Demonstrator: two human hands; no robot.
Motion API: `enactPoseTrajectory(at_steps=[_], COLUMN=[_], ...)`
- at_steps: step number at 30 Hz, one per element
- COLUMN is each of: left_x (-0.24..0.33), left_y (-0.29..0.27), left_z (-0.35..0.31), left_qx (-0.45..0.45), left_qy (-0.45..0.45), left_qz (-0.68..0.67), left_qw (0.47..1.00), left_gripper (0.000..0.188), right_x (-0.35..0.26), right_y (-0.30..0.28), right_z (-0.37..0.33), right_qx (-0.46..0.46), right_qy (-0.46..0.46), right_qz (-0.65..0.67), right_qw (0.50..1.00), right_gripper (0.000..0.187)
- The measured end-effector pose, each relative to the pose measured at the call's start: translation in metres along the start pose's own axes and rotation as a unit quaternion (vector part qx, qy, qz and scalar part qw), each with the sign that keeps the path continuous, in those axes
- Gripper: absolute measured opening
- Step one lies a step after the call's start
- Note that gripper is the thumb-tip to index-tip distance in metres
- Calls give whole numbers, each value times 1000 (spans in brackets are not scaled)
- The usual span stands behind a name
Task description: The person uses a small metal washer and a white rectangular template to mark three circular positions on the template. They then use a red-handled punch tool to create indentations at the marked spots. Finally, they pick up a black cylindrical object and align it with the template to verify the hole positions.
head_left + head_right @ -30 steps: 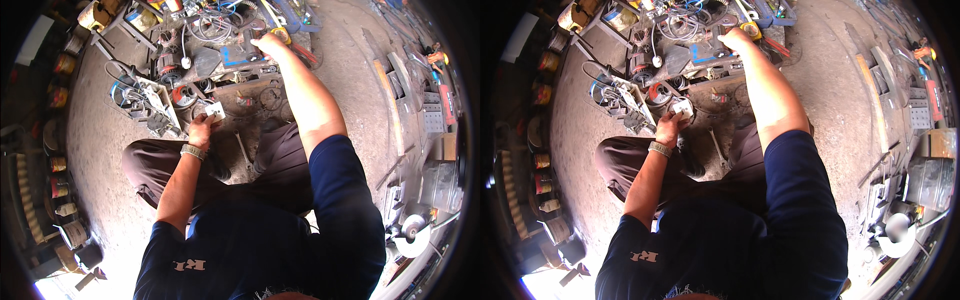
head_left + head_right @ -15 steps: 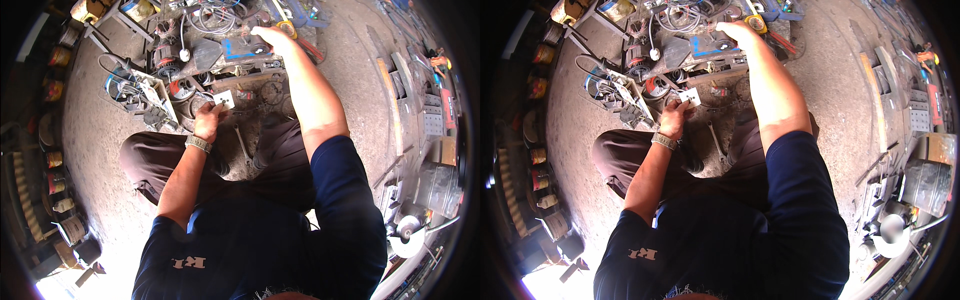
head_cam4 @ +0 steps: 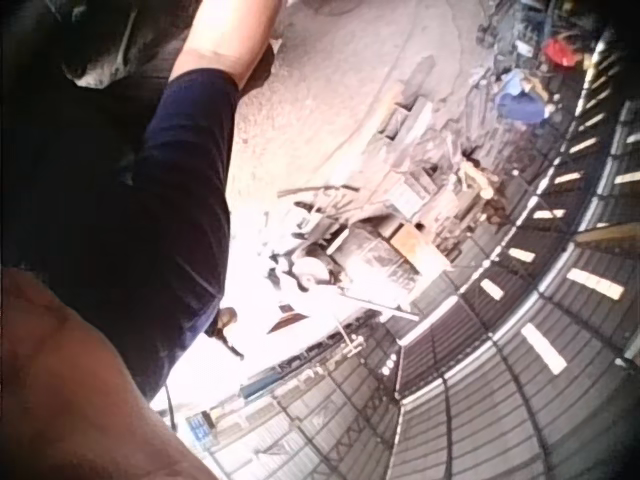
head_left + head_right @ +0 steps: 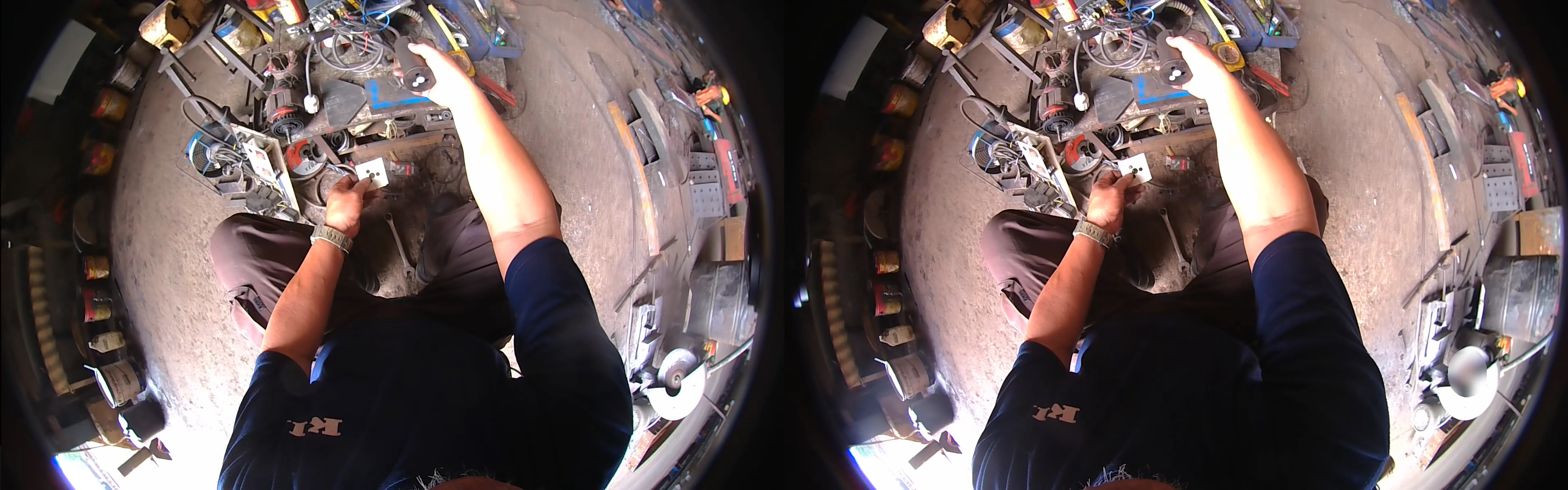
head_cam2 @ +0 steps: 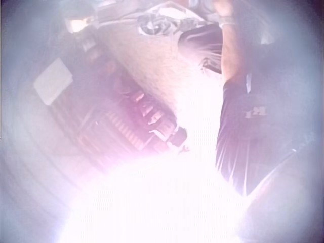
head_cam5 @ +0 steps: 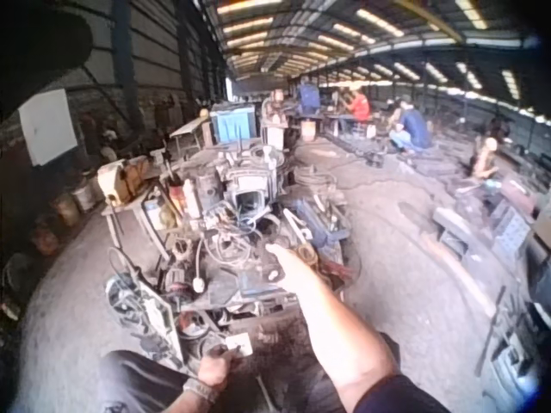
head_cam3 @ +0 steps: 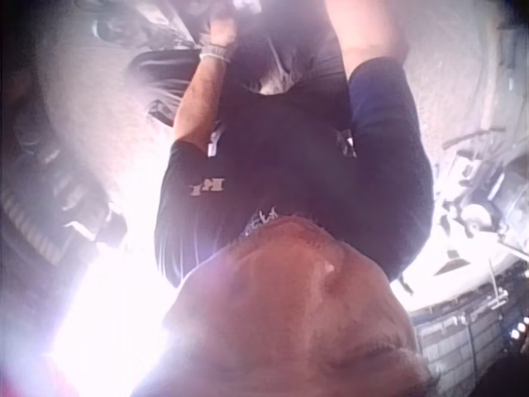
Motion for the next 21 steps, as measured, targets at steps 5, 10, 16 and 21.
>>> enactPoseTrajectory(at_steps=[5, 10, 16, 21], left_x=[-2, -5, -3, -4], left_y=[-4, -8, -9, -9], left_z=[-1, -6, -7, -6], left_qx=[-3, 10, 21, 27], left_qy=[12, 13, 17, 16], left_qz=[-9, -4, 8, 2], left_qw=[1000, 1000, 1000, 1000], left_gripper=[19, 19, 19, 18], right_x=[-2, -10, -13, -17], right_y=[17, 39, 55, 56], right_z=[5, -2, -5, -3], right_qx=[73, 36, 1, -33], right_qy=[10, 10, -23, -56], right_qz=[99, 101, 174, 231], right_qw=[992, 994, 984, 971], right_gripper=[37, 27, 23, 31])
Point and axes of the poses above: each hand's wrist, its own z-axis towards the middle knuckle, its own y-axis out of the palm, x = y × z, the point moved 4 cm from there along z, towards the middle knuckle, and after that the axes turned 4 degrees about z, right-handed, at the moved point
